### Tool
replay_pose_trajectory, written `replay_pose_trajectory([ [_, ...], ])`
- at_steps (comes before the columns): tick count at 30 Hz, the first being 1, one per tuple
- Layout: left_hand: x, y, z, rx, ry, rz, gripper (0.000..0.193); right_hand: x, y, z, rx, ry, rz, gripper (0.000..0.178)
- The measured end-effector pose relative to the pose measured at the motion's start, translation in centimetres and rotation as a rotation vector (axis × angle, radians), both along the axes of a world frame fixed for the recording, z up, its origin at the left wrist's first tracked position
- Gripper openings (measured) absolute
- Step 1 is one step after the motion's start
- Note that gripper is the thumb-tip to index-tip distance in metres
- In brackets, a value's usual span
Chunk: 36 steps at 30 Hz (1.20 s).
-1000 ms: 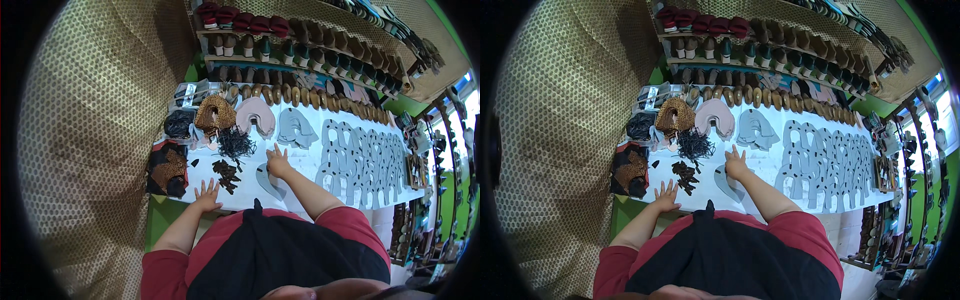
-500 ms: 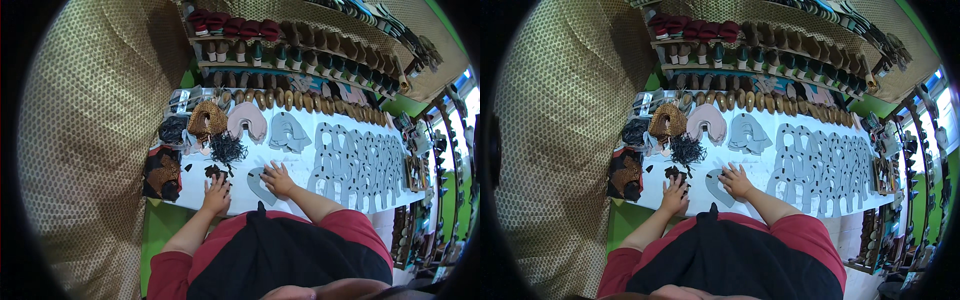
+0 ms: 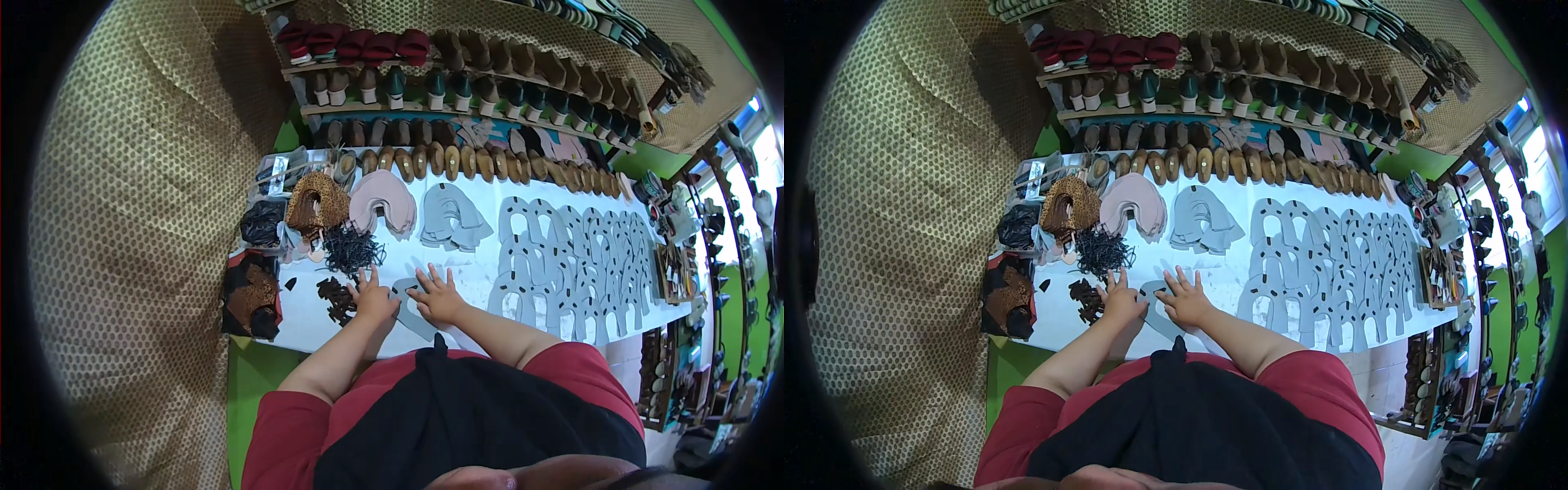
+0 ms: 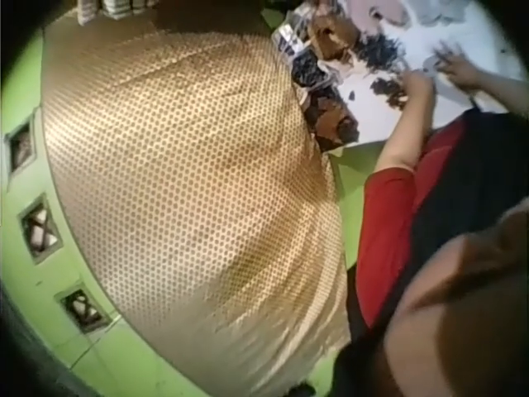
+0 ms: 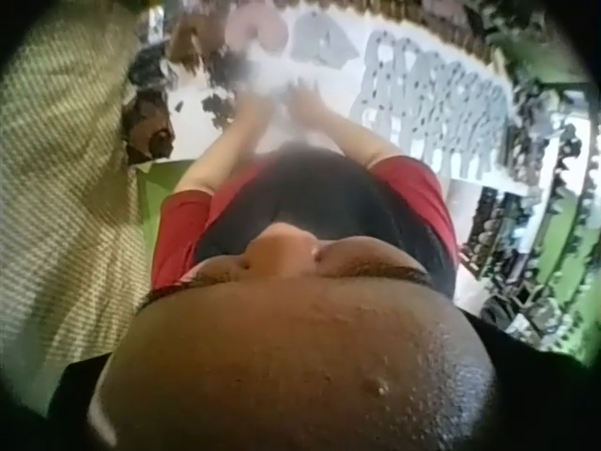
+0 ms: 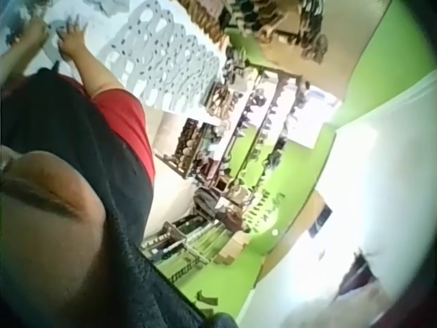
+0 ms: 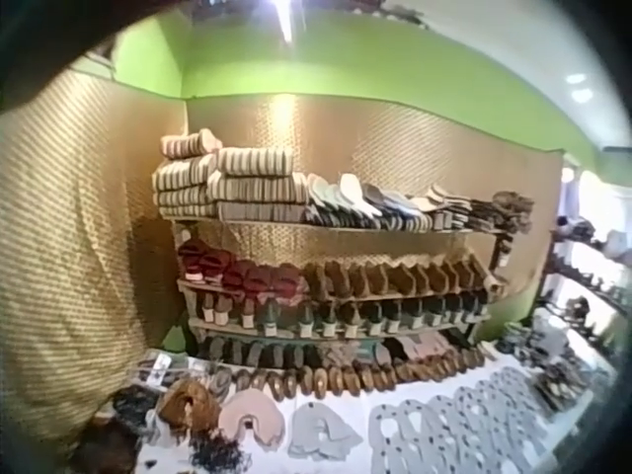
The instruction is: Organizing and sorting small material components for shoe manufacturing on a production table.
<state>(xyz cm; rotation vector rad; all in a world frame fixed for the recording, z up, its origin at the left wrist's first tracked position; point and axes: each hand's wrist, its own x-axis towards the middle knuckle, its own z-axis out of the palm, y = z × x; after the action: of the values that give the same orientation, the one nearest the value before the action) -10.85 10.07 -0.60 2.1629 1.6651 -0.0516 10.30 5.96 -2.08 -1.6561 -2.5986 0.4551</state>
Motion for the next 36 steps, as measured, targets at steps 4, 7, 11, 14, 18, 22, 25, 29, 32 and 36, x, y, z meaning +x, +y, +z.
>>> replay_pose_trajectory([
  [4,1.0,0.5,-0.7,-0.019,-0.083,0.108,0.025,-0.1,0.1,0.3,0.000,-0.016,0.028,0.048],
  [7,1.6,0.5,-0.4,0.023,-0.148,0.009,0.022,-0.1,0.3,0.6,-0.033,-0.031,0.024,0.046],
  [11,1.6,0.6,-1.2,0.086,-0.191,-0.062,0.018,-0.2,1.3,1.0,-0.059,-0.060,0.044,0.043],
  [14,0.9,1.4,-1.4,0.083,-0.168,-0.105,0.015,0.1,1.8,1.2,-0.081,-0.076,0.033,0.042],
  [18,0.1,2.0,-2.5,0.041,-0.172,-0.046,0.018,0.4,1.5,0.9,-0.098,-0.065,0.015,0.043],
  [22,1.1,1.6,-2.2,0.160,-0.096,-0.015,0.017,0.6,1.1,0.6,-0.082,0.043,-0.016,0.041],
  [25,2.2,0.6,-1.5,0.167,-0.154,0.030,0.017,0.7,1.5,1.0,-0.148,0.050,-0.065,0.038],
  [29,2.6,0.2,-2.2,0.184,-0.163,0.093,0.017,0.8,1.6,1.3,-0.101,0.127,-0.089,0.034],
  [32,3.1,0.5,-2.0,0.169,-0.120,0.116,0.015,0.8,1.4,1.0,-0.037,0.064,-0.076,0.033],
  [36,3.7,0.3,-2.2,0.153,-0.132,0.164,0.015,0.8,1.3,0.5,-0.021,0.061,-0.065,0.033],
])
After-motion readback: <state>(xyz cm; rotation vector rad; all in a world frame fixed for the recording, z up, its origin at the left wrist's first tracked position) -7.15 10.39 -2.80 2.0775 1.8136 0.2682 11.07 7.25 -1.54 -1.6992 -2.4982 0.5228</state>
